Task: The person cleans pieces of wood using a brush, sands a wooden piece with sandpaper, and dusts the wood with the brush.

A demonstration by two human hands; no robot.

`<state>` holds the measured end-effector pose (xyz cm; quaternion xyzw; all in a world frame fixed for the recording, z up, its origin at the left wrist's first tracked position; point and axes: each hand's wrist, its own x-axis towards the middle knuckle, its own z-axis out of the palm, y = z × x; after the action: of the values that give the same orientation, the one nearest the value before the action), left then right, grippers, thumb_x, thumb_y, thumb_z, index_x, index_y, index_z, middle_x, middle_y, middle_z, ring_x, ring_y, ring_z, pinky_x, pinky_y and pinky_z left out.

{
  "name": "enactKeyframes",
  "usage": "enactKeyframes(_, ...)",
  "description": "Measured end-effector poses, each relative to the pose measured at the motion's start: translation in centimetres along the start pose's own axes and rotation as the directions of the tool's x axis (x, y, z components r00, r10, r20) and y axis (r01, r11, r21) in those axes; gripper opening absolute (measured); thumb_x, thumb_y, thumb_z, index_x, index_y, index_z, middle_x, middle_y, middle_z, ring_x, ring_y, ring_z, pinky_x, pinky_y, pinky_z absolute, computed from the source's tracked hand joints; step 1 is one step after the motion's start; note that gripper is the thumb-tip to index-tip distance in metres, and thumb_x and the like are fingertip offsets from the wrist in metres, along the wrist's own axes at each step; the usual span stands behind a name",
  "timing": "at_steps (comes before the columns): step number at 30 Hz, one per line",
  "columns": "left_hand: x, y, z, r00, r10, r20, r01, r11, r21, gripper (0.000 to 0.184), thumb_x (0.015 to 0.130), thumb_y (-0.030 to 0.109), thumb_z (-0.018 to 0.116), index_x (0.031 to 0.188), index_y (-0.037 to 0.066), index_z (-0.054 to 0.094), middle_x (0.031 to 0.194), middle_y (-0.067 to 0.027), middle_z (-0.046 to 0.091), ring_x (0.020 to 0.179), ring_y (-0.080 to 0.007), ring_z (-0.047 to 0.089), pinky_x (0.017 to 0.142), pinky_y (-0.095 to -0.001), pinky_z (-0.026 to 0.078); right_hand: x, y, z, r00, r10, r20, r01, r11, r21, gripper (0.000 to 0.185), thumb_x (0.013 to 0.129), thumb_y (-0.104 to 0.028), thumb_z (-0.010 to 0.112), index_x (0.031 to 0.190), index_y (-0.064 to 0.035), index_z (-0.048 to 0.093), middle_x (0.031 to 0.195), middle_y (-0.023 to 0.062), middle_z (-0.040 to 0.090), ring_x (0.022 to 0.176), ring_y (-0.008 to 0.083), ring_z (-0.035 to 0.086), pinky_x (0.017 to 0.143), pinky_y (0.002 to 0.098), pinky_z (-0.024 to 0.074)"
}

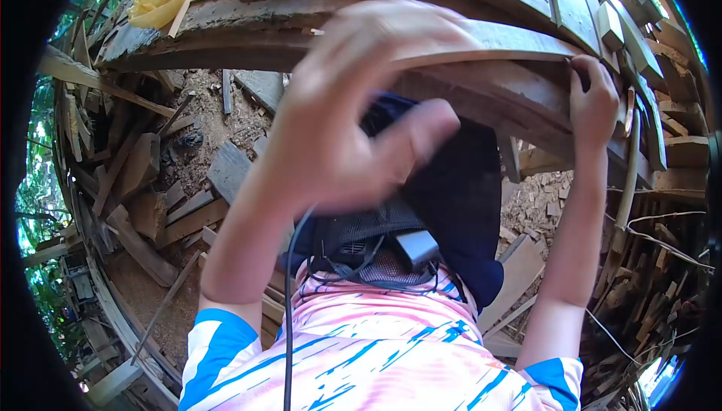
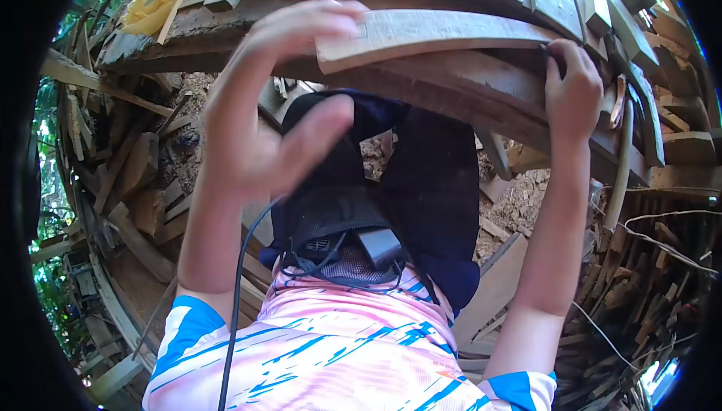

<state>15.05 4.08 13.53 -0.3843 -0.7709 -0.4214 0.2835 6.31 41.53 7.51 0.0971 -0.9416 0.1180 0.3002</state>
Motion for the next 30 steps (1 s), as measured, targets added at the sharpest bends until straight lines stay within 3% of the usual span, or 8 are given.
enactKeyframes(2, -1.1, -4.3, 0.0, 0.982, -0.184, -0.038, 0.186, 0.925, 0.333, 0.062, 0.083, 0.038, 0.085, 0.125, -0.003, 0.064, 0.126, -0.0220, 0.067, 0.121, -0.0387, 0.064, 0.108, -0.0471, 0.048, -0.2, -1.4, -0.7, 0.990, -0.129, -0.065, 0.127, 0.991, -0.035, 0.022, 0.091, -0.005, 0.073, 0.112, -0.0098, 0.071, 0.107, 0.0108, 0.074, 0.100, 0.0319, 0.071, 0.089, 0.0406, 0.0552)
enactKeyframes(5, -4.0, -8.9, 0.6, 0.911, -0.411, -0.022, 0.398, 0.867, 0.299, 0.074, 0.076, 0.041, 0.092, 0.132, 0.002, 0.063, 0.125, -0.0156, 0.070, 0.122, -0.0304, 0.065, 0.109, -0.0426, 0.048, -0.7, -6.2, -1.7, 0.986, -0.086, -0.142, 0.120, 0.959, 0.256, 0.018, 0.090, -0.007, 0.076, 0.108, -0.0072, 0.074, 0.102, 0.0095, 0.074, 0.093, 0.0282, 0.073, 0.085, 0.0365, 0.0564)
enactKeyframes(8, -3.9, -9.5, 3.2, 0.877, -0.480, -0.019, 0.480, 0.873, 0.084, 0.084, 0.071, 0.052, 0.092, 0.130, 0.002, 0.062, 0.126, -0.0182, 0.068, 0.118, -0.0357, 0.064, 0.111, -0.0495, 0.044, -0.1, -10.7, -2.2, 0.998, 0.005, -0.064, 0.022, 0.906, 0.424, 0.020, 0.089, -0.008, 0.077, 0.109, -0.0071, 0.077, 0.103, 0.0106, 0.074, 0.094, 0.0278, 0.073, 0.084, 0.0354, 0.0564)
enactKeyframes(10, -3.8, -9.9, 5.2, 0.888, -0.455, -0.063, 0.458, 0.887, 0.060, 0.086, 0.070, 0.058, 0.090, 0.130, 0.003, 0.062, 0.122, -0.0154, 0.070, 0.115, -0.0316, 0.067, 0.107, -0.0481, 0.045, 0.6, -13.7, -1.6, 0.999, -0.043, 0.007, 0.033, 0.867, 0.497, 0.020, 0.088, -0.007, 0.078, 0.108, -0.0063, 0.078, 0.103, 0.0117, 0.074, 0.092, 0.0285, 0.073, 0.082, 0.0355, 0.0563)
enactKeyframes(13, -3.6, -9.2, 7.5, 0.937, -0.307, -0.167, 0.345, 0.888, 0.302, 0.085, 0.066, 0.050, 0.096, 0.132, 0.007, 0.064, 0.108, -0.0086, 0.076, 0.100, -0.0224, 0.073, 0.098, -0.0393, 0.049, 2.2, -16.6, 1.1, 0.994, -0.103, 0.045, 0.069, 0.874, 0.481, 0.016, 0.089, -0.010, 0.074, 0.103, -0.0031, 0.079, 0.101, 0.0145, 0.072, 0.093, 0.0345, 0.071, 0.084, 0.0400, 0.0559)
enactKeyframes(20, -5.7, -11.0, 9.5, 0.935, -0.192, -0.298, 0.309, 0.853, 0.420, 0.094, 0.066, 0.065, 0.088, 0.134, 0.007, 0.062, 0.110, -0.0079, 0.074, 0.096, -0.0226, 0.071, 0.096, -0.0394, 0.043, 2.0, -18.2, -2.0, 0.912, -0.107, 0.397, -0.056, 0.924, 0.378, 0.019, 0.087, -0.009, 0.071, 0.100, 0.0027, 0.078, 0.098, 0.0218, 0.069, 0.096, 0.0402, 0.068, 0.092, 0.0470, 0.0531)
enactKeyframes(28, -5.9, -11.1, 10.0, 0.948, -0.200, -0.248, 0.299, 0.827, 0.476, 0.096, 0.083, 0.078, 0.060, 0.136, -0.002, 0.054, 0.120, -0.0153, 0.067, 0.109, -0.0294, 0.064, 0.096, -0.0457, 0.037, 4.5, -20.1, 2.3, 0.967, -0.179, 0.184, 0.082, 0.894, 0.440, 0.016, 0.089, -0.013, 0.070, 0.096, -0.0021, 0.079, 0.099, 0.0190, 0.068, 0.084, 0.0411, 0.069, 0.080, 0.0477, 0.0563)
enactKeyframes(30, -6.6, -11.5, 10.3, 0.954, -0.178, -0.240, 0.276, 0.830, 0.485, 0.096, 0.085, 0.077, 0.057, 0.136, -0.003, 0.053, 0.122, -0.0171, 0.065, 0.110, -0.0309, 0.062, 0.097, -0.0467, 0.036, 3.1, -21.0, 1.1, 0.954, -0.142, 0.264, 0.057, 0.950, 0.306, 0.014, 0.089, -0.015, 0.070, 0.091, -0.0024, 0.077, 0.097, 0.0179, 0.066, 0.082, 0.0402, 0.069, 0.074, 0.0484, 0.0562)
